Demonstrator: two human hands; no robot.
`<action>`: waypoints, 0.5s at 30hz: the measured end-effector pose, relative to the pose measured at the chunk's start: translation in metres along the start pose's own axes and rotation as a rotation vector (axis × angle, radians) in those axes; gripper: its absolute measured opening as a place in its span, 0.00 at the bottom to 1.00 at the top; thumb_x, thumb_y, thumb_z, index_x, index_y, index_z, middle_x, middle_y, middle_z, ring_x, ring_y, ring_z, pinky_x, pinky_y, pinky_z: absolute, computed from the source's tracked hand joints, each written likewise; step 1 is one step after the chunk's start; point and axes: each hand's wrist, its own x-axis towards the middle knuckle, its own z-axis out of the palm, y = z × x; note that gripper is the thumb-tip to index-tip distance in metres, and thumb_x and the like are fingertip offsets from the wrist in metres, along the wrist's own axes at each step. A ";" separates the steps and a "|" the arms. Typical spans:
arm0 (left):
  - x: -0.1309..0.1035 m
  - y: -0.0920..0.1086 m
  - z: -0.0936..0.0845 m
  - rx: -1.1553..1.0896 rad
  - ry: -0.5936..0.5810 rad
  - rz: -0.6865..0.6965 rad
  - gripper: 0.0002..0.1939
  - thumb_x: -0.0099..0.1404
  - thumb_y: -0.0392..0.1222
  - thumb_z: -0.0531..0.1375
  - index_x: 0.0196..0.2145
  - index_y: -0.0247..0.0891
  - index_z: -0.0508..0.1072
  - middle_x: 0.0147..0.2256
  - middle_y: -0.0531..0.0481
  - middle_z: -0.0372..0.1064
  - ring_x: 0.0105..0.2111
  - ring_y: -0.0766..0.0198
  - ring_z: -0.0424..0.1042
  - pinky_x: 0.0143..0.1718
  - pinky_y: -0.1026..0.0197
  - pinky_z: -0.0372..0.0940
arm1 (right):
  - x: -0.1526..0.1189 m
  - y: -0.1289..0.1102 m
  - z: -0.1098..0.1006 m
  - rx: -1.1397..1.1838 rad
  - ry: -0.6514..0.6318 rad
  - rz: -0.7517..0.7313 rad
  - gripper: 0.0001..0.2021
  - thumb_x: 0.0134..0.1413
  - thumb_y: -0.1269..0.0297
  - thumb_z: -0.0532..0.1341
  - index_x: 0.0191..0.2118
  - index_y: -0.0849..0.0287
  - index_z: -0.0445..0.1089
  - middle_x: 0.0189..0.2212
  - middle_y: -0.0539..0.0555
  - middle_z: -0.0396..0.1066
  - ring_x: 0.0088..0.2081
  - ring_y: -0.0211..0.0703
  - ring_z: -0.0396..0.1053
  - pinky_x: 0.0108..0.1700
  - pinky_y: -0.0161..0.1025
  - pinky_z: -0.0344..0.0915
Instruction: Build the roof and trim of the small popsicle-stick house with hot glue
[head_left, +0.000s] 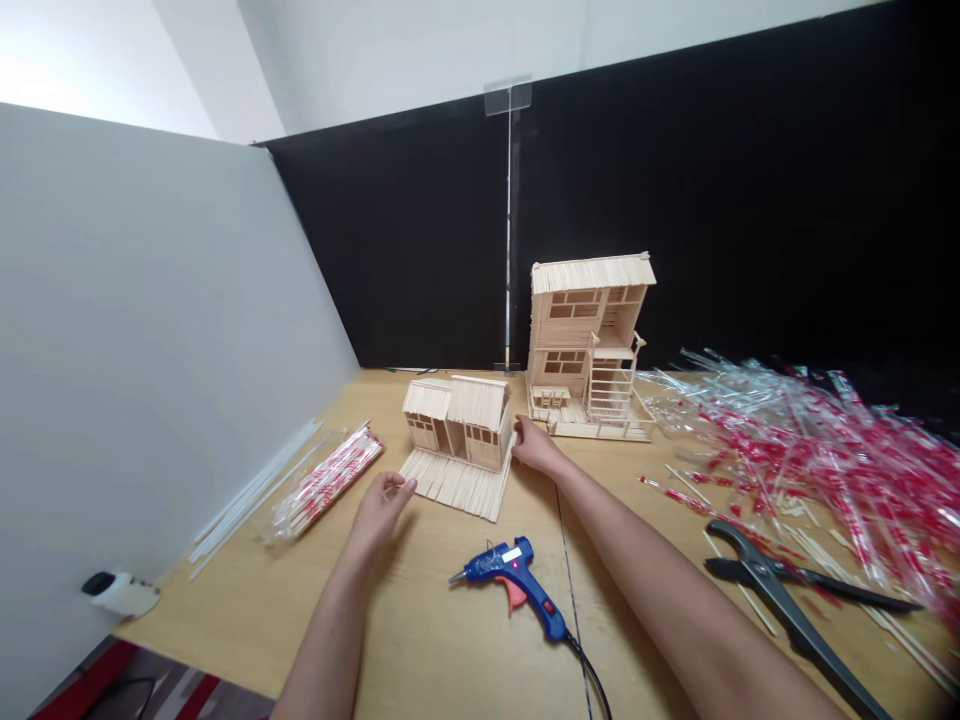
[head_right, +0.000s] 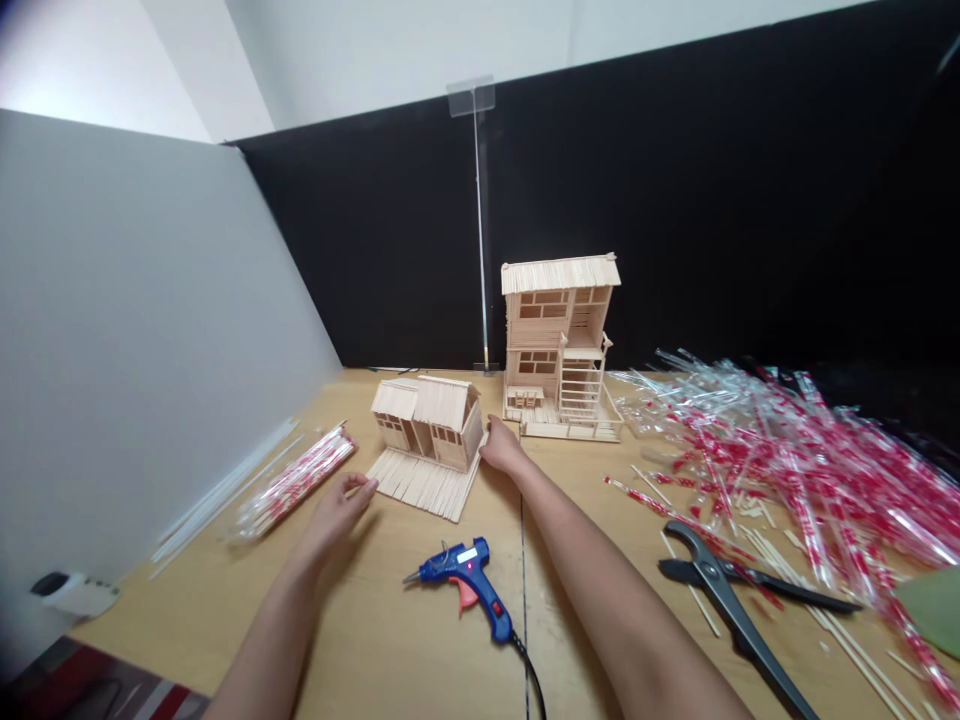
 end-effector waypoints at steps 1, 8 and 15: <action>0.006 -0.002 0.001 -0.013 -0.011 0.016 0.25 0.48 0.62 0.66 0.30 0.39 0.68 0.31 0.50 0.70 0.37 0.58 0.71 0.41 0.57 0.64 | 0.001 0.000 0.000 0.003 -0.004 -0.003 0.40 0.42 0.79 0.63 0.65 0.65 0.55 0.57 0.65 0.67 0.54 0.53 0.69 0.52 0.38 0.63; 0.053 -0.015 0.022 -0.011 -0.004 0.059 0.25 0.50 0.63 0.63 0.30 0.38 0.66 0.29 0.50 0.68 0.33 0.61 0.68 0.37 0.59 0.61 | -0.008 -0.008 -0.003 0.007 -0.010 -0.032 0.31 0.42 0.80 0.63 0.57 0.65 0.64 0.51 0.63 0.73 0.50 0.52 0.71 0.48 0.38 0.64; 0.096 -0.023 0.041 0.082 -0.011 0.116 0.23 0.53 0.62 0.62 0.30 0.37 0.68 0.28 0.51 0.67 0.32 0.61 0.67 0.36 0.59 0.62 | -0.034 -0.006 -0.005 0.037 -0.071 0.058 0.29 0.42 0.82 0.62 0.55 0.69 0.64 0.40 0.61 0.75 0.42 0.47 0.72 0.40 0.35 0.63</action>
